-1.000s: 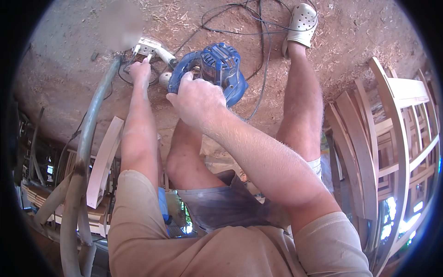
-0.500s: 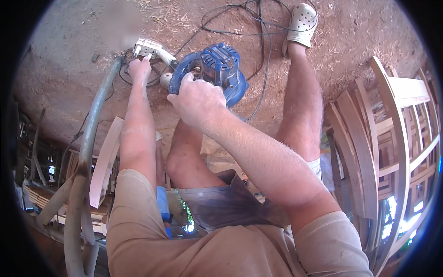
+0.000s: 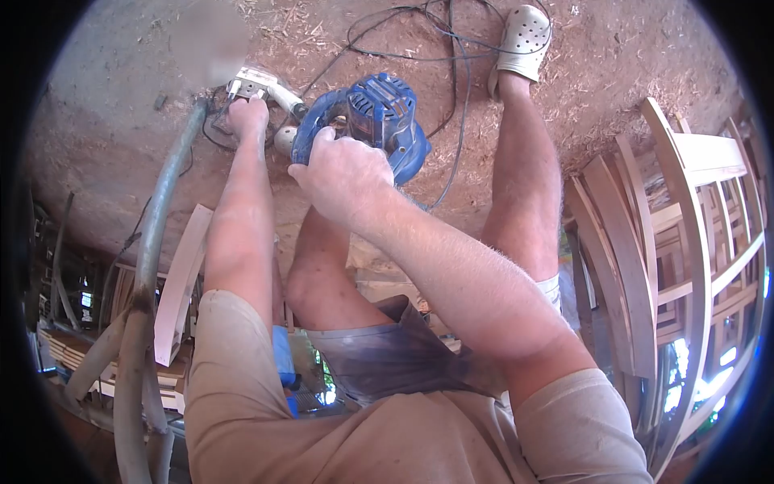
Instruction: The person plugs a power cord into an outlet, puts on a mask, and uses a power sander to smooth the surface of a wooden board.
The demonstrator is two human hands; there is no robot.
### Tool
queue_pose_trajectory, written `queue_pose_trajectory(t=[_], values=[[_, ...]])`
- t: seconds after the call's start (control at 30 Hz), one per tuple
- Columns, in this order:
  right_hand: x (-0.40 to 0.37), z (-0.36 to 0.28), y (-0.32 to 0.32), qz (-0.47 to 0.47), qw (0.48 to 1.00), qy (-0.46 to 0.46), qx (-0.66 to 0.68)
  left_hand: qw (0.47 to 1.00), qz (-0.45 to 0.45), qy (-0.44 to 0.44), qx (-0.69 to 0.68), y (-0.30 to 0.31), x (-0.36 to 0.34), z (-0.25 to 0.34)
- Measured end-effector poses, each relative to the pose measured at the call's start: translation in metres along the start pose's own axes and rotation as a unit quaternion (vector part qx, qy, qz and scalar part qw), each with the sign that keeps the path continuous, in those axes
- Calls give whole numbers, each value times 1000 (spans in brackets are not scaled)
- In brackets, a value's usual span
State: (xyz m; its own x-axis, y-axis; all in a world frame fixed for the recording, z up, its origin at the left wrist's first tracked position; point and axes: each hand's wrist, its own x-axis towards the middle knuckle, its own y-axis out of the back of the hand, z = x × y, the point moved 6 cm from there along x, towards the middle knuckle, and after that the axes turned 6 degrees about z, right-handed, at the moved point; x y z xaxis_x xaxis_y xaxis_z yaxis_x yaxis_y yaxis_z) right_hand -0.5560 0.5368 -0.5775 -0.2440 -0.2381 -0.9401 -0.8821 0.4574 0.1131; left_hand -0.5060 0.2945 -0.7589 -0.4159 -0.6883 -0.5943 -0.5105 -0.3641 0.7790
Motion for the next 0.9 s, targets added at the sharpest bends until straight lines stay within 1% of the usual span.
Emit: queue_pose_trajectory(t=[0.1, 0.17, 0.2, 0.27, 0.37, 0.43, 0.5, 0.53, 0.6, 0.67, 0.73, 0.8, 0.87, 0.9], values=[[2, -2, 0, 2, 1000, 5, -2, 999, 4, 11, 35, -13, 17, 7], [1, -2, 2, -2, 1000, -7, 0, 1000, 5, 3, 28, -18, 14, -6], [0, -4, 6, 1, 1000, -5, -3, 1000, 6, -8, 21, -18, 12, -7], [-4, -3, 17, -9, 999, -32, -7, 1000, 10, -22, 9, -18, 15, -5], [-15, 1, 32, 0, 999, -20, -34, 999, -5, -21, 28, -8, 9, -1], [-21, 5, 43, 8, 999, -28, -29, 999, 15, 30, -8, -8, 14, 0], [-22, 10, 52, 36, 998, -19, -40, 999, 16, 45, -14, -10, 15, 0], [-22, 14, 53, 70, 997, -3, -42, 998, 18, 58, -20, -11, 17, 0], [-22, 20, 57, 67, 997, 0, -48, 997, 25, 72, -27, -11, 15, -4], [-20, 20, 59, 63, 997, 5, -48, 997, 30, 23, -71, -8, 8, -10], [-22, 23, 60, 31, 999, -18, -33, 996, 23, 21, -78, -3, -2, -16], [-21, 29, 51, 32, 999, -14, -34, 996, 13, 18, -82, -8, -8, -23], [-21, 33, 43, 35, 999, -12, -35, 989, 113, 18, -92, -6, -12, -34], [-21, 34, 40, 29, 999, -9, -35, 989, 113, 17, -92, -5, -11, -35]])
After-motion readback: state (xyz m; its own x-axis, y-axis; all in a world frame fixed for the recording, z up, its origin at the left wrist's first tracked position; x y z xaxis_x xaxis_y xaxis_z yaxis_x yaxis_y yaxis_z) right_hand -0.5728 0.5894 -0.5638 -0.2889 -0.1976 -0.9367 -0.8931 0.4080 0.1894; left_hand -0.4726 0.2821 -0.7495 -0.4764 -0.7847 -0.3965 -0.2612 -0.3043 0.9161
